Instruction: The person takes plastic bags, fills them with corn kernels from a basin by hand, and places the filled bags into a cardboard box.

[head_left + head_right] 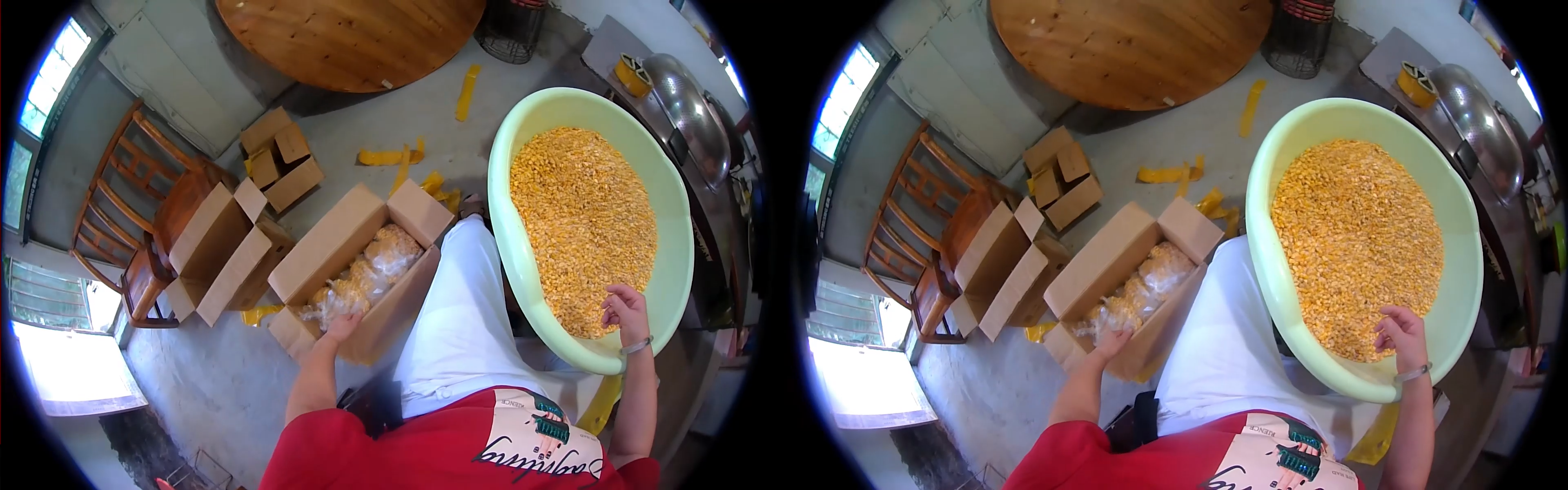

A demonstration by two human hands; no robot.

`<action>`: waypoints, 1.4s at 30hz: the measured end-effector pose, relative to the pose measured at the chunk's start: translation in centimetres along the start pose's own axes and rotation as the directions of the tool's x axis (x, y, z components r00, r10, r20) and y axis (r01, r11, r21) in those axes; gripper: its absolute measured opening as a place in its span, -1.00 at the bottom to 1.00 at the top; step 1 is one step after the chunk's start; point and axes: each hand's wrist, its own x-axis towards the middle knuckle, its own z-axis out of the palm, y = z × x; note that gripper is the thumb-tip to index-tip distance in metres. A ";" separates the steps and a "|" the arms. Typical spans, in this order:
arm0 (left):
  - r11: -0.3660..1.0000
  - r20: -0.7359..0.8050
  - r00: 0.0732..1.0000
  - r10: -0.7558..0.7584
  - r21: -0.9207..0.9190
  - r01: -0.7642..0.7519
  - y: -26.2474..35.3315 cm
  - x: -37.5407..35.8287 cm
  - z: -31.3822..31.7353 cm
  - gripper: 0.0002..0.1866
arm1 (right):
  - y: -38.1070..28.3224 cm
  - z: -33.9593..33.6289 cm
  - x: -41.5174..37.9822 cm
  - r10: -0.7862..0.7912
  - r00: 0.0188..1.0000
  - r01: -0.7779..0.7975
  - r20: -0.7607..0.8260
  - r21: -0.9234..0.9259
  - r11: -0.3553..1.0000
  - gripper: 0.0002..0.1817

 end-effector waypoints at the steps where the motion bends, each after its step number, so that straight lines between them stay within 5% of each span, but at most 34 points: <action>1: 1.000 0.012 1.000 0.023 -0.016 -0.023 -0.4 0.3 0.1 -0.56 | -0.2 0.0 -0.2 0.003 1.000 -0.003 -0.004 -0.007 1.000 -0.81; 5: 0.975 -0.015 0.999 0.050 0.220 -0.045 3.7 -0.9 -2.0 -0.57 | -0.8 0.2 -0.5 0.017 1.000 -0.017 0.003 -0.008 1.000 -0.80; 11: 0.983 -0.188 0.966 0.175 -0.029 -0.183 7.3 1.1 -0.6 -0.58 | -1.0 0.3 -0.6 0.011 1.000 -0.011 0.021 0.001 1.000 -0.80; 16: 0.989 -0.031 0.999 0.016 -0.146 -0.020 1.3 8.2 4.1 -0.57 | -0.7 0.1 -0.6 0.031 0.999 -0.029 0.037 -0.031 0.999 -0.79; 19: 0.993 -0.001 0.998 -0.059 -0.100 0.058 1.0 8.9 4.2 -0.58 | 0.3 -0.5 -0.2 0.017 0.998 -0.014 0.054 -0.064 0.998 -0.75; 22: 0.992 -0.101 0.989 0.110 0.077 -0.102 4.1 7.8 1.7 -0.68 | -0.7 -0.9 -1.2 0.002 0.998 -0.001 0.056 -0.022 1.000 -0.74; 24: 0.952 -0.321 0.897 0.305 0.118 -0.282 6.2 8.3 0.6 -0.79 | -1.3 -1.8 -1.8 -0.010 0.999 0.008 0.042 0.054 0.998 -0.75; 26: 0.929 -0.357 0.877 0.320 -0.065 -0.365 12.5 5.0 -2.7 -0.78 | -2.2 -3.0 -3.0 -0.046 0.999 0.048 -0.021 0.103 0.993 -0.78; 30: 0.611 -0.639 0.582 0.502 -0.214 -0.762 25.1 -2.5 -6.2 -0.82 | -3.1 -7.6 -6.3 -0.156 0.968 0.205 -0.195 0.260 0.944 -0.84; 33: 0.388 -0.661 0.457 0.595 -0.262 -0.884 32.4 -8.7 -6.4 -0.83 | -1.9 -11.8 -9.5 -0.173 0.905 0.290 -0.389 0.266 0.919 -0.87; 36: 0.244 -0.573 0.407 0.711 -0.342 -0.908 37.9 -13.9 -3.3 -0.83 | 2.2 -15.8 -12.4 -0.096 0.846 0.306 -0.524 0.330 0.893 -0.91; 42: 0.084 -0.167 0.114 0.979 -0.175 -0.981 44.6 -20.6 5.1 -0.78 | 17.8 -19.9 -15.6 0.267 0.745 0.081 -0.611 0.480 0.874 -0.89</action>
